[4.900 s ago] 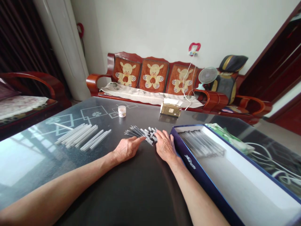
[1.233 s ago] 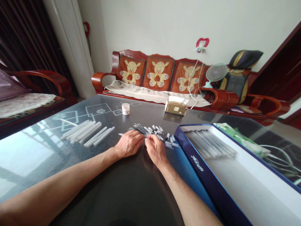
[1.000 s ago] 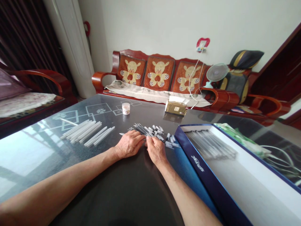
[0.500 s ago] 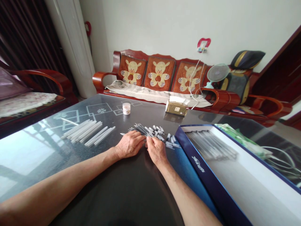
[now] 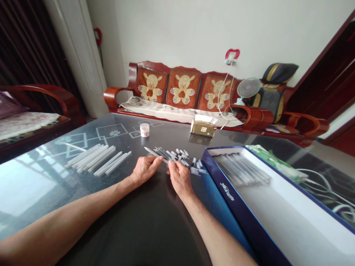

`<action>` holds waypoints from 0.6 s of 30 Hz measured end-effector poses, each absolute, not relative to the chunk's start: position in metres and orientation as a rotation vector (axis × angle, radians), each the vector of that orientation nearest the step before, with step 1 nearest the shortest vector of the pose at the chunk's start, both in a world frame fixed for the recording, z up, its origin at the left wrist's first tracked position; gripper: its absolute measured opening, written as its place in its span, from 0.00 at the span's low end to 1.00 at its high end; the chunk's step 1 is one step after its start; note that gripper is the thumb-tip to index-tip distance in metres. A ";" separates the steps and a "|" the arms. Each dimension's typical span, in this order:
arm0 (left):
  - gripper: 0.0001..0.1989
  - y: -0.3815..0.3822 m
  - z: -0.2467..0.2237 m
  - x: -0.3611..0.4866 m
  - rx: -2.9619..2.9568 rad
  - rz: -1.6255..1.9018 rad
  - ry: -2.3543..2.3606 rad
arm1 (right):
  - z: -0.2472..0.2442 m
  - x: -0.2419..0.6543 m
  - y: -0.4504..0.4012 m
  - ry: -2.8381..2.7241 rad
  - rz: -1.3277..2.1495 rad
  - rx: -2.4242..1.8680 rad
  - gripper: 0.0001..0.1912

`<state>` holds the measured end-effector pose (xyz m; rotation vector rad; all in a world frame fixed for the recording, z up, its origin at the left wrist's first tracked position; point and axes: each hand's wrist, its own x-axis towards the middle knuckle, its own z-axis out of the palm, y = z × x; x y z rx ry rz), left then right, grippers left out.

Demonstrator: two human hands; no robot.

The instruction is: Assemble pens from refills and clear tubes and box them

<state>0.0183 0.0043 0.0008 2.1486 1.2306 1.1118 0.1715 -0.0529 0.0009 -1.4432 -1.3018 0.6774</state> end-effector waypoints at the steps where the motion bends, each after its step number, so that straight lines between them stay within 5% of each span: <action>1: 0.28 0.006 0.000 0.019 2.002 1.096 1.242 | 0.001 0.171 -0.053 -1.355 0.664 -1.434 0.22; 8: 0.19 0.012 0.007 0.027 1.261 1.166 0.847 | 0.003 0.166 -0.057 -1.763 0.424 -1.390 0.16; 12: 0.30 0.007 0.020 0.031 1.042 1.114 0.713 | 0.003 0.161 -0.059 -1.843 0.399 -1.314 0.15; 18: 0.16 0.010 0.020 0.019 1.807 1.208 1.006 | 0.020 0.189 -0.055 -1.689 0.149 -1.423 0.13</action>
